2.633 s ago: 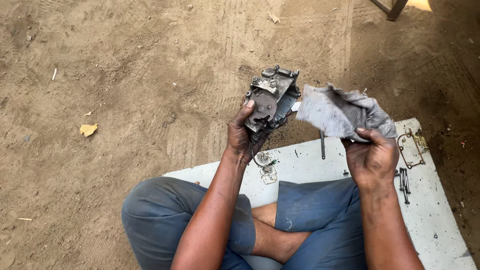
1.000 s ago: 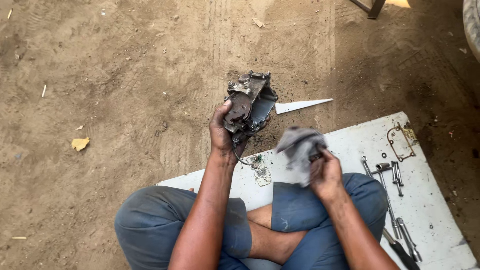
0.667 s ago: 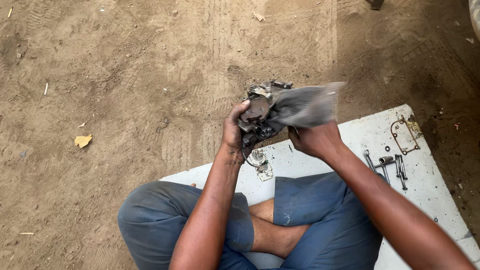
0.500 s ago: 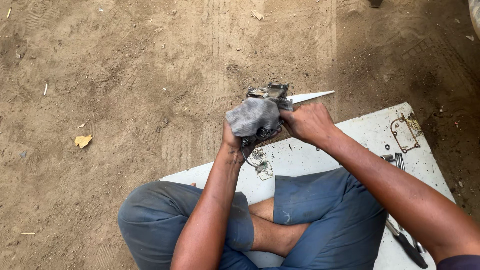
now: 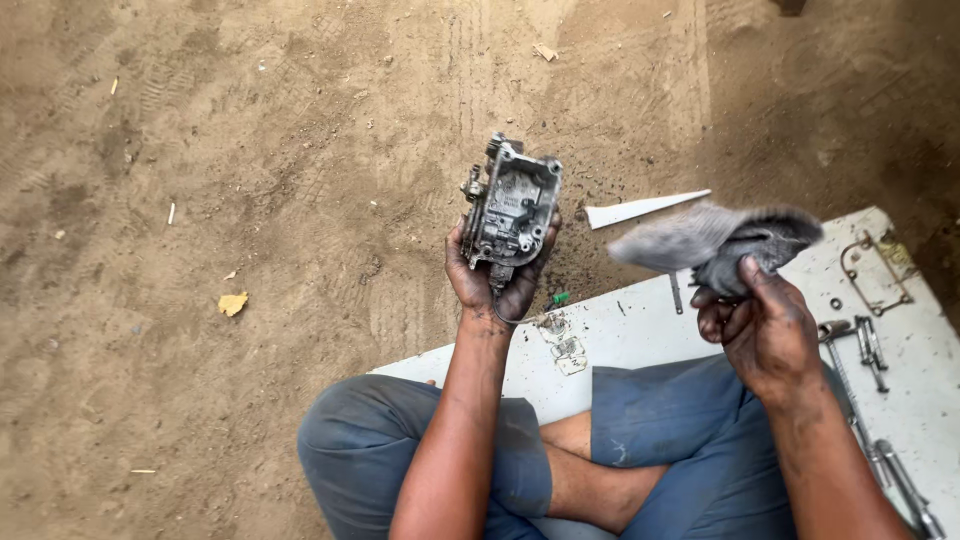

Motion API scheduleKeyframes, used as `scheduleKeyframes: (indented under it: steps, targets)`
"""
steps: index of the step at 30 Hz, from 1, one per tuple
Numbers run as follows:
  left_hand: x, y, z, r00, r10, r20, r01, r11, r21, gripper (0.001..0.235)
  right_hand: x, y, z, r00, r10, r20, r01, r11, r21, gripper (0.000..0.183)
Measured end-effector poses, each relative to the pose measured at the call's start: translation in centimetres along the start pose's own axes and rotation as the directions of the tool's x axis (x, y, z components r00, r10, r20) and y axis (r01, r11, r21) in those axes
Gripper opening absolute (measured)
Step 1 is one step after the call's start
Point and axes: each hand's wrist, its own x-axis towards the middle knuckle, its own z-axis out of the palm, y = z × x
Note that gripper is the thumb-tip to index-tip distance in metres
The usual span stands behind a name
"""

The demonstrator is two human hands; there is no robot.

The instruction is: The person sits on the ground and scrubs a dirty metal engine part with a wire brush, removing grime from various surfaces. After scrubbing, the person wipes the part with a cloth to clean off the loosened dirt.

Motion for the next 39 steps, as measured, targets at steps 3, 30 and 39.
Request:
scheduleKeyframes:
  steps: [3, 30, 39]
  targets:
    - [-0.5, -0.4, 0.3, 0.982, -0.055, 0.181, 0.084, 0.984, -0.156, 0.095, -2.2, -0.5, 1.7, 0.984, 0.131, 0.124, -0.135, 0.991, 0.02, 0.031]
    - [-0.5, -2.2, -3.5, 0.992, 0.118, -0.052, -0.1, 0.958, 0.268, 0.054, 7.6, -1.1, 14.9, 0.764, 0.306, 0.568, -0.291, 0.949, -0.12, 0.023]
    - [0.1, -2.4, -0.5, 0.972, 0.209, -0.111, -0.157, 0.921, 0.356, 0.049, 6.2, -2.3, 14.2, 0.952, 0.163, 0.258, -0.251, 0.899, 0.359, 0.02]
